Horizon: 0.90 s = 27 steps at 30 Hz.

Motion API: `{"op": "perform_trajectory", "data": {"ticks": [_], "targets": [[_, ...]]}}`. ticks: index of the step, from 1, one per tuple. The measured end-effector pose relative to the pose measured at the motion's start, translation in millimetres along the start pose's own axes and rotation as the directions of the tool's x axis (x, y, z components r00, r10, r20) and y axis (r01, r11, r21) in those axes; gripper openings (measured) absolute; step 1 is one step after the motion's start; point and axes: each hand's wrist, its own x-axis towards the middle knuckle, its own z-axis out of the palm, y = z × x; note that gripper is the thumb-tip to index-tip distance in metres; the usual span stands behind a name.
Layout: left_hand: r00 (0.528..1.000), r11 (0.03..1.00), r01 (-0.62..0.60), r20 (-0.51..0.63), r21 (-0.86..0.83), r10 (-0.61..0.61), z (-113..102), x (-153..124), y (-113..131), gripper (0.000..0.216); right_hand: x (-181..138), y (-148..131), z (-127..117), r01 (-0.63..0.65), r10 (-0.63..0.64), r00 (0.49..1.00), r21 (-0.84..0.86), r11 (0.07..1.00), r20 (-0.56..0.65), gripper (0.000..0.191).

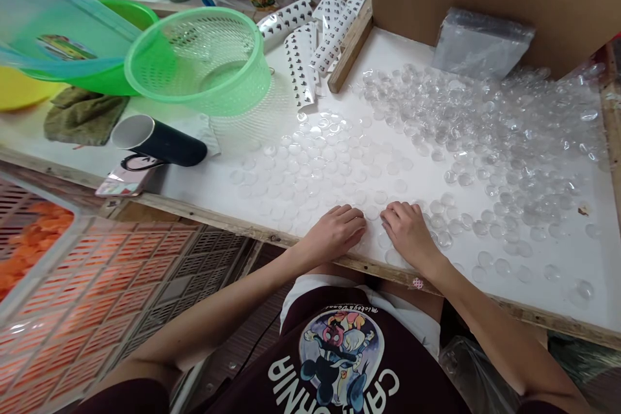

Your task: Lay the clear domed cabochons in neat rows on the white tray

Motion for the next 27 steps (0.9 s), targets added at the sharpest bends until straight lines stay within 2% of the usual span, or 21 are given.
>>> {"op": "perform_trajectory", "data": {"ticks": [6, 10, 14, 16, 18, 21, 24, 27], "targets": [[0.981, 0.961, 0.179, -0.039, -0.21, -0.191, 0, 1, 1, 0.022, 7, 6, 1, -0.037, 0.038, 0.999, 0.043, 0.998, -0.027, 0.012], [0.952, 0.923, 0.296, -0.008, -0.248, -0.307, 0, 0, -2, 0.021, 9, 5, -5, -0.125, 0.128, 0.992, 0.226, 0.966, 0.002, 0.009], [0.944, 0.935, 0.319, -0.034, -0.154, -0.328, -1, -5, -2, 0.015, 8, 3, -17, -0.296, 0.235, 0.954, 0.464, 0.835, 0.186, 0.01], [0.957, 0.953, 0.278, -0.053, -0.119, -0.286, -2, -10, -3, 0.011, 6, 2, -21, -0.386, 0.275, 0.919, 0.512, 0.767, 0.282, 0.013], [0.967, 0.968, 0.233, -0.078, -0.095, -0.241, -2, -16, -5, 0.014, 5, 3, -23, -0.438, 0.302, 0.896, 0.528, 0.727, 0.326, 0.016], [0.968, 0.975, 0.211, -0.123, -0.064, -0.217, -2, -28, -16, 0.026, 5, 8, -22, -0.424, 0.315, 0.904, 0.517, 0.743, 0.289, 0.016], [0.963, 0.972, 0.232, -0.135, -0.022, -0.233, 1, -39, -33, 0.046, 6, 14, -17, -0.349, 0.315, 0.937, 0.451, 0.821, 0.151, 0.011], [0.969, 0.972, 0.234, -0.09, 0.015, -0.232, 6, -43, -47, 0.068, 7, 17, -11, -0.299, 0.304, 0.952, 0.352, 0.887, 0.043, 0.011]]}}
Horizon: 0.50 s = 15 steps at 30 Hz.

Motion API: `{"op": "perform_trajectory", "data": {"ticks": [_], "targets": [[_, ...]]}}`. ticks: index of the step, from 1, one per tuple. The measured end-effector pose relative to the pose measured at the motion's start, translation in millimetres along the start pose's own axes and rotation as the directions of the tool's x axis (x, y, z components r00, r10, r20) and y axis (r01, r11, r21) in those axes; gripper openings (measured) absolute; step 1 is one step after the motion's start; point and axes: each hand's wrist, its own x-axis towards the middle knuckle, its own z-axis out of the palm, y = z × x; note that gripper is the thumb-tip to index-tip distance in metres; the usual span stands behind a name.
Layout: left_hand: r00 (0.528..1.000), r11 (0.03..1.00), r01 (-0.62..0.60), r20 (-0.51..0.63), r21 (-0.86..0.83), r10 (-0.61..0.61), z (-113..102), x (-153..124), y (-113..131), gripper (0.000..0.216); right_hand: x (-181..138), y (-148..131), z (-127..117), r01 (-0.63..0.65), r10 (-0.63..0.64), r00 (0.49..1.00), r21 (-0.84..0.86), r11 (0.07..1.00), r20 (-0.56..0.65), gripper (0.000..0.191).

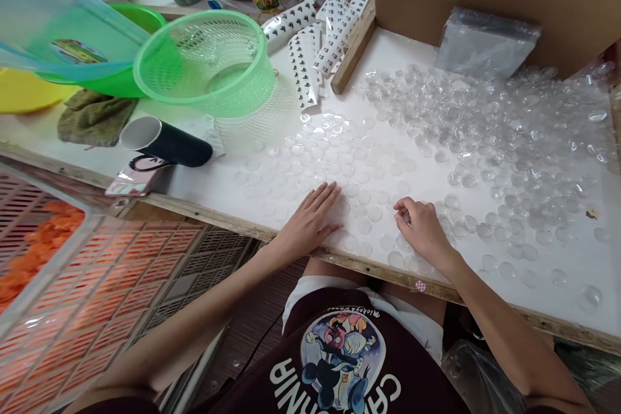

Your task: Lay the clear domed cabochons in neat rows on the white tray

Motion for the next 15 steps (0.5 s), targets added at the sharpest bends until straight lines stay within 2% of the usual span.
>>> {"op": "perform_trajectory", "data": {"ticks": [5, 10, 15], "targets": [[0.995, 0.998, -0.064, 0.08, 0.029, 0.062, 6, 7, -5, 0.081, -1, -4, 4, 0.065, -0.067, 0.998, -0.109, 0.992, -0.017, 0.015], [0.994, 0.994, -0.098, 0.061, 0.044, 0.095, 11, 15, -5, 0.09, 3, -10, 12, 0.222, -0.23, 0.973, -0.254, 0.941, -0.002, 0.021], [0.995, 0.993, -0.097, 0.029, 0.07, 0.095, 13, 21, -3, 0.095, 9, -4, 17, 0.254, -0.267, 0.964, -0.336, 0.907, 0.008, 0.015]]}}
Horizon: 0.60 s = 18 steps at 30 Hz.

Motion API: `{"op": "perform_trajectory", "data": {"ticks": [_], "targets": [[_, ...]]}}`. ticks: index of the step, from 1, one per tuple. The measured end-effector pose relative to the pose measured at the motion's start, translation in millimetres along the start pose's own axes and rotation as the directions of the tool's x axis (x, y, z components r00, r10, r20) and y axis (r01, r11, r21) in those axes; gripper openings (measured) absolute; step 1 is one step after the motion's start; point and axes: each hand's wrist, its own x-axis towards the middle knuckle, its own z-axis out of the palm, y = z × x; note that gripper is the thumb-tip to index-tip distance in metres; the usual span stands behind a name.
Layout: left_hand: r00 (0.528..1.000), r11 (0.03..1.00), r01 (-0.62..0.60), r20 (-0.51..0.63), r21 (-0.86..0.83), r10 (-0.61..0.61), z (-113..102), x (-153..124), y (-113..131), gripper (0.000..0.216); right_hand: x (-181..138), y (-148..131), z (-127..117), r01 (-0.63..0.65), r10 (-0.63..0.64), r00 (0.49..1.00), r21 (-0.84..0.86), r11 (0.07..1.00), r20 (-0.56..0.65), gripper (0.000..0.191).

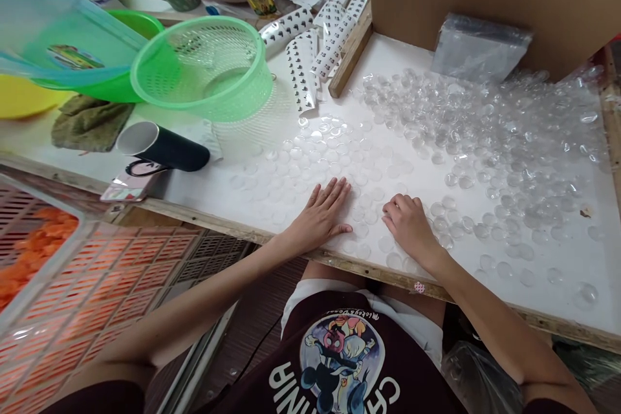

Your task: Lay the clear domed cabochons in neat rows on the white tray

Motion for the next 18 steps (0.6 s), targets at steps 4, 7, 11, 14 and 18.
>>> {"op": "perform_trajectory", "data": {"ticks": [4, 7, 11, 14, 18], "targets": [[0.999, 0.999, -0.037, 0.005, -0.002, 0.037, 1, 5, 6, 0.098, -3, 3, -2, -0.018, 0.018, 1.0, 0.006, 1.0, 0.01, 0.015], [0.999, 0.999, -0.04, 0.001, -0.013, 0.04, 1, 8, 10, 0.1, -6, 2, -5, -0.018, 0.018, 1.0, 0.014, 1.0, 0.013, 0.008], [0.999, 0.999, -0.04, -0.015, -0.023, 0.04, 3, 12, 11, 0.103, -7, 1, -3, 0.013, -0.012, 1.0, -0.026, 1.0, 0.017, 0.014], [0.999, 0.999, -0.032, -0.023, -0.019, 0.032, 5, 16, 11, 0.102, -5, 2, -1, 0.039, -0.038, 0.999, -0.058, 0.998, 0.016, 0.008], [0.999, 1.0, -0.013, -0.034, 0.003, 0.013, 4, 21, 14, 0.104, -3, 3, -2, 0.065, -0.065, 0.998, -0.09, 0.994, 0.0, 0.011]]}}
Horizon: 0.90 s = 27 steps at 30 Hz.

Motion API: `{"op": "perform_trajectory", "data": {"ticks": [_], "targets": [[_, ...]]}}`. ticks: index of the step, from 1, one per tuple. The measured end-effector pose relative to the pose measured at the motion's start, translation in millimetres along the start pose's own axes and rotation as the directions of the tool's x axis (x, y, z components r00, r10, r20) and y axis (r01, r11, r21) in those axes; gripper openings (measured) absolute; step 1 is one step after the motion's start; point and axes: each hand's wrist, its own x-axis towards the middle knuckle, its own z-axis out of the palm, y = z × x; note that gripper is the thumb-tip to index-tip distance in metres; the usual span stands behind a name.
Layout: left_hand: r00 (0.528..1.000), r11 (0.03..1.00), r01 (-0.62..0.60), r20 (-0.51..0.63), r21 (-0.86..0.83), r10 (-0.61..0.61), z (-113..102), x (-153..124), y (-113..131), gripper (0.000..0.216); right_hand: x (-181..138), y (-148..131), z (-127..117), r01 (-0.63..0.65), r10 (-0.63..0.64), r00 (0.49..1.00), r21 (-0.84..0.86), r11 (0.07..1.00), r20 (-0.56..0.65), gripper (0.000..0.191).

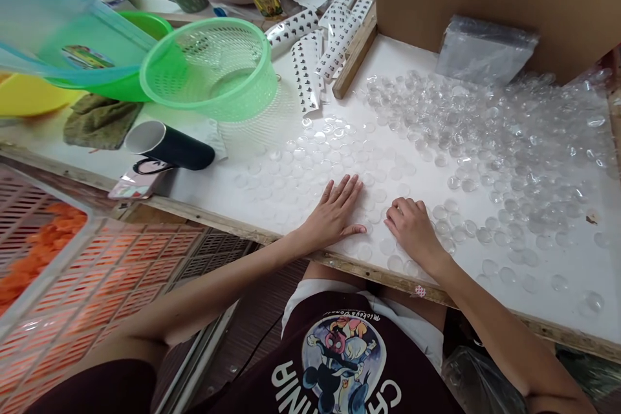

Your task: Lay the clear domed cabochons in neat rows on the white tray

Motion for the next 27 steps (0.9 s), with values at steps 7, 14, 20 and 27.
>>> {"op": "perform_trajectory", "data": {"ticks": [7, 14, 20, 27], "targets": [[0.999, 0.999, -0.041, 0.028, -0.009, 0.041, 2, 3, 9, 0.102, -2, 0, -1, -0.001, 0.001, 1.0, -0.001, 1.0, -0.014, 0.009], [1.0, 0.999, -0.007, 0.01, -0.036, 0.007, 4, 12, 3, 0.099, 2, -2, -7, 0.057, -0.056, 0.998, -0.015, 0.998, 0.007, 0.015], [0.999, 0.999, -0.031, 0.022, -0.025, 0.032, 3, 11, 7, 0.095, -1, -1, -5, 0.041, -0.042, 0.999, -0.026, 0.999, -0.034, 0.008], [0.999, 1.0, 0.003, 0.047, -0.03, -0.002, -1, 16, 13, 0.089, -1, 2, -1, -0.014, 0.015, 1.0, 0.052, 0.999, -0.023, 0.012]]}}
